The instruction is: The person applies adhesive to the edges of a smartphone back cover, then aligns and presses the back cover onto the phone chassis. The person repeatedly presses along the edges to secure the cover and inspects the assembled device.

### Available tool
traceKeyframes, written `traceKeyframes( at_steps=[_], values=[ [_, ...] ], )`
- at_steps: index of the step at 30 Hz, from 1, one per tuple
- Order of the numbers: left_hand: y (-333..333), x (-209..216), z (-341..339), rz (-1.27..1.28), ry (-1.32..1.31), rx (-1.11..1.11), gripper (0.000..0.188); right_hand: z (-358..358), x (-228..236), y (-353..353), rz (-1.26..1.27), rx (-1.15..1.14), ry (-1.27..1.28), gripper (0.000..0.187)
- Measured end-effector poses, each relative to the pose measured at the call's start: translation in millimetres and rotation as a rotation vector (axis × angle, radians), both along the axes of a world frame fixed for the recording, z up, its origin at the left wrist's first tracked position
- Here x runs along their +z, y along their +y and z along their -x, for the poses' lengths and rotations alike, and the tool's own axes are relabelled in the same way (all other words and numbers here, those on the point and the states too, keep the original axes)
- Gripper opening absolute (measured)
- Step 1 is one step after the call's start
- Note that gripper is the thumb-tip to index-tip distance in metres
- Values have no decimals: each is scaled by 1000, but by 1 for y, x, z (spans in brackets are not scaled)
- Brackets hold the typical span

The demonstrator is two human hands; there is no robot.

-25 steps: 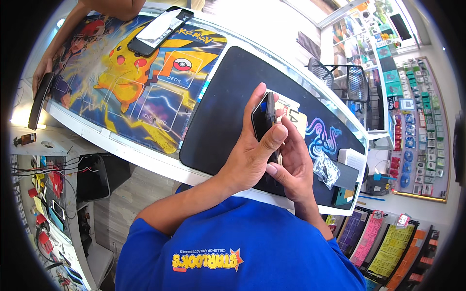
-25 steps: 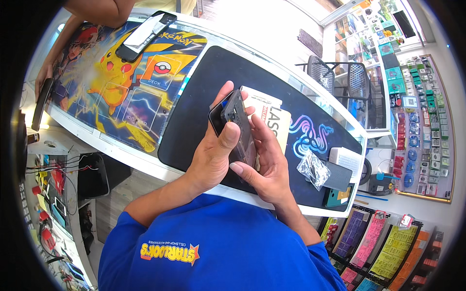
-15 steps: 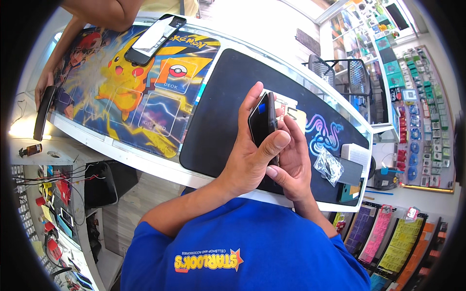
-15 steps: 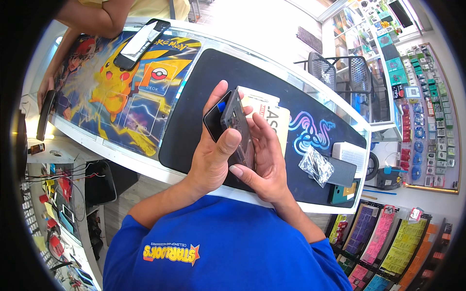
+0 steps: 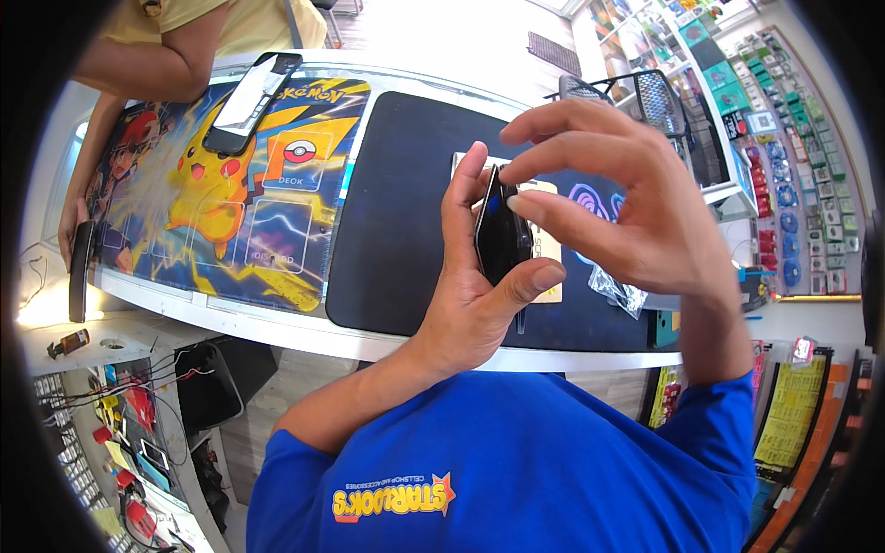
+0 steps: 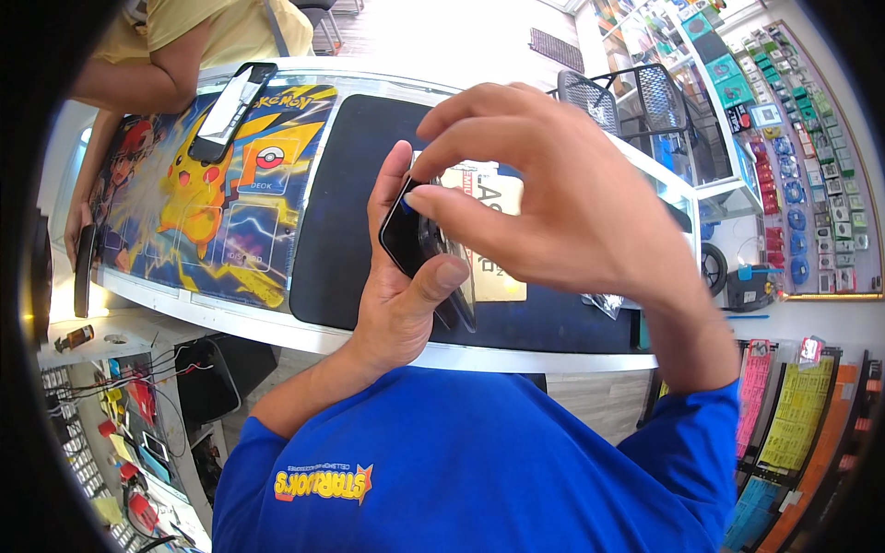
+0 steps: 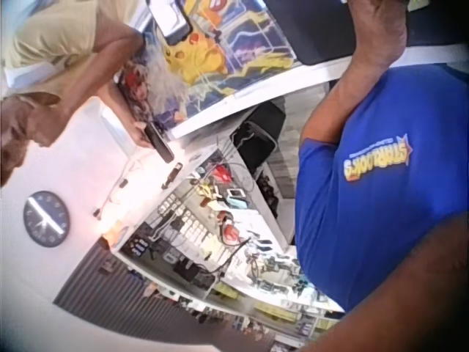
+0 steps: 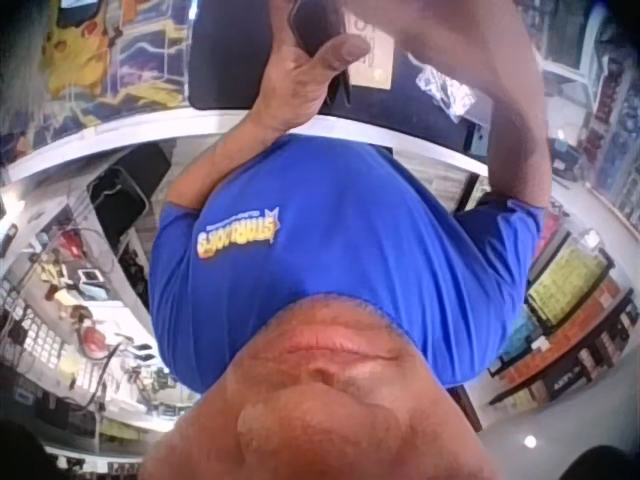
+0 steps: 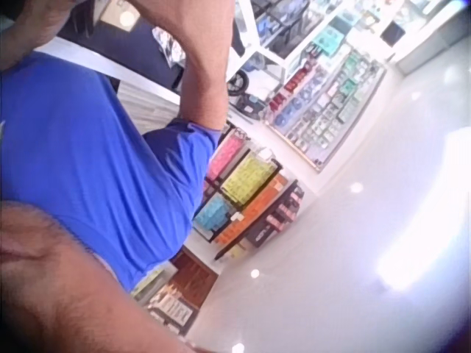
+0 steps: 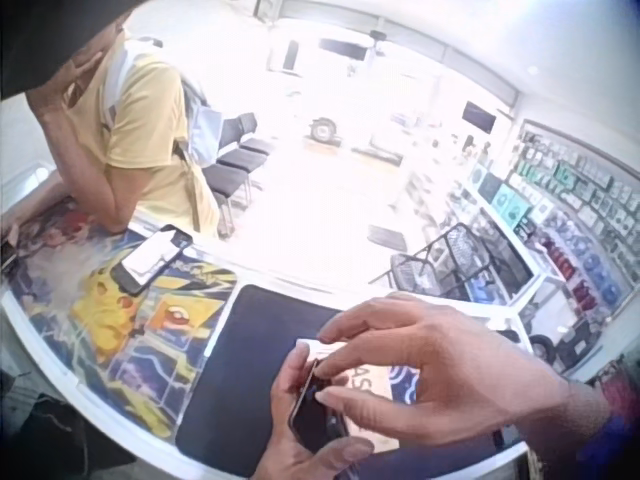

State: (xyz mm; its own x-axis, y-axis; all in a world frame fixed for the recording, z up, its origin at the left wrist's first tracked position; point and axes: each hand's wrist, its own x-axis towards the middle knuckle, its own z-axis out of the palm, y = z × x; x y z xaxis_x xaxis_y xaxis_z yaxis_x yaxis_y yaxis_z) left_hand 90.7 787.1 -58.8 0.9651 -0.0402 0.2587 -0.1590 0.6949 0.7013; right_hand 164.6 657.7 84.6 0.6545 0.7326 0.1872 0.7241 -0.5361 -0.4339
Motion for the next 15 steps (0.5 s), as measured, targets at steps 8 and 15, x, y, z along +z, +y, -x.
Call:
traceKeyframes(
  at_steps=[8, 15],
  values=[
    [-13, 4, -4, -41, -34, -60, 108, 4, 44, 26, 566, 3, -105, 18],
    [-20, 3, -7, -38, -43, -64, 106, 0, 51, 37, 602, 40, -82, 18]
  ],
)
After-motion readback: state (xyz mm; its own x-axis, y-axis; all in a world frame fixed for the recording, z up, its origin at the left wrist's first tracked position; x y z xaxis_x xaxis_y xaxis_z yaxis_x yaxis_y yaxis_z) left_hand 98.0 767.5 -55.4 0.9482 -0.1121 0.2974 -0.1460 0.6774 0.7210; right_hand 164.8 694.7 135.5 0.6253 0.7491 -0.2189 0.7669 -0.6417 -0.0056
